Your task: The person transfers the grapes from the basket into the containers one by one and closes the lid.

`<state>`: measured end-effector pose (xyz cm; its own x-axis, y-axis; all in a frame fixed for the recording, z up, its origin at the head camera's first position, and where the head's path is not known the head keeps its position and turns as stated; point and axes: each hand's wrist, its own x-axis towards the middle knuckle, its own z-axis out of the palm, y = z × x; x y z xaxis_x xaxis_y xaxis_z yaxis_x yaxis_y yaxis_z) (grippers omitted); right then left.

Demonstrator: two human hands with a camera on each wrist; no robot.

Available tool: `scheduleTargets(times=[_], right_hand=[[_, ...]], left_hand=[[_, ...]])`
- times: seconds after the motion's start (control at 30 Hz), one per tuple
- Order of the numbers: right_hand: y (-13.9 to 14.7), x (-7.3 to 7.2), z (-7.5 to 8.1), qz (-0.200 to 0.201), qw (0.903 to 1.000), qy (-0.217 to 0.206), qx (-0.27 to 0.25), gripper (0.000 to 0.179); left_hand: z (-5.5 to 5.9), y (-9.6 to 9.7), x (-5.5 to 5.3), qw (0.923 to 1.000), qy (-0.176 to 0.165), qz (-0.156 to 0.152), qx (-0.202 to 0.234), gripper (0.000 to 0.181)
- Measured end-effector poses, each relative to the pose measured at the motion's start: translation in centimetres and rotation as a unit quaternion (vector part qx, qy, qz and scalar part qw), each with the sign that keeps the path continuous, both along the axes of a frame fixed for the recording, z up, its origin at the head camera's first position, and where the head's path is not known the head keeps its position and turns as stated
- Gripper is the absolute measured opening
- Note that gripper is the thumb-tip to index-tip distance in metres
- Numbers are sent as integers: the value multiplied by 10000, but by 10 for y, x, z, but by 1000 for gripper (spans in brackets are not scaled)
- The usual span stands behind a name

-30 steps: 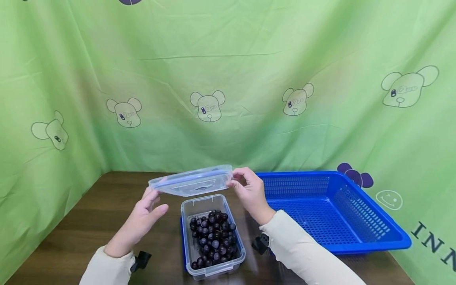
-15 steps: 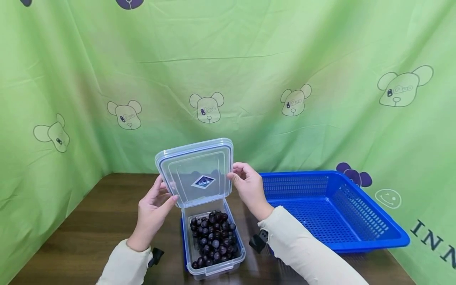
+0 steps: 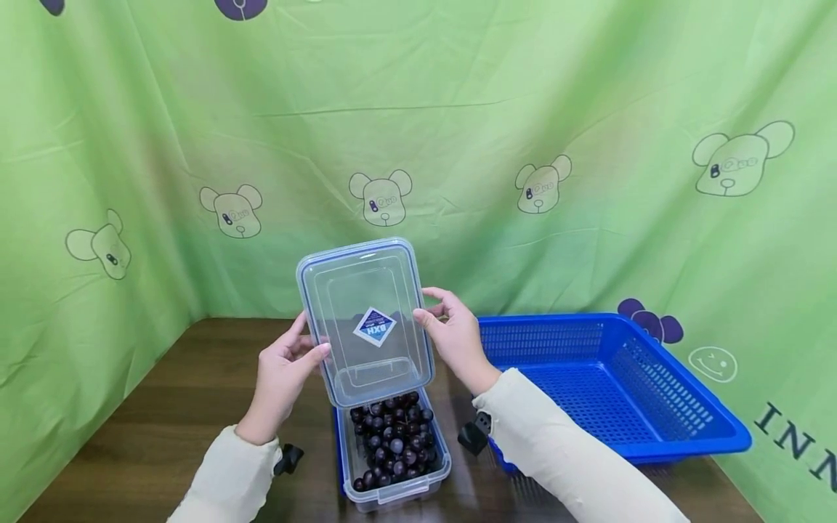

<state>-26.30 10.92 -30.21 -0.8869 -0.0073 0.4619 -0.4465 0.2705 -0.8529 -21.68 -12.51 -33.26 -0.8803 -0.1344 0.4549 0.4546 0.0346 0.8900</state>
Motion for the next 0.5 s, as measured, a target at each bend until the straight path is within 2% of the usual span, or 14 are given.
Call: scheduleTargets(times=[0.1, 0.17, 0.27, 0.37, 0.5], right_hand=[[1, -5, 0, 71, 9963, -841, -154, 37], [2, -8, 0, 128, 9890, -1454, -230, 40], [5, -11, 1, 311, 9769, -2105, -194, 45], [9, -14, 4, 728, 9586, -2741, -242, 50], [14, -16, 6, 1253, 9291, -3469, -275, 62]], left_hand=[[1, 0, -2, 9978, -651, -109, 13, 62], [1, 0, -4, 9945, -1027, -221, 34, 63], [-1, -1, -8, 9880, -1493, -387, 92, 65], [-1, -4, -10, 9792, -1949, -539, 140, 65], [-4, -6, -9, 9649, -2514, -755, 5, 66]])
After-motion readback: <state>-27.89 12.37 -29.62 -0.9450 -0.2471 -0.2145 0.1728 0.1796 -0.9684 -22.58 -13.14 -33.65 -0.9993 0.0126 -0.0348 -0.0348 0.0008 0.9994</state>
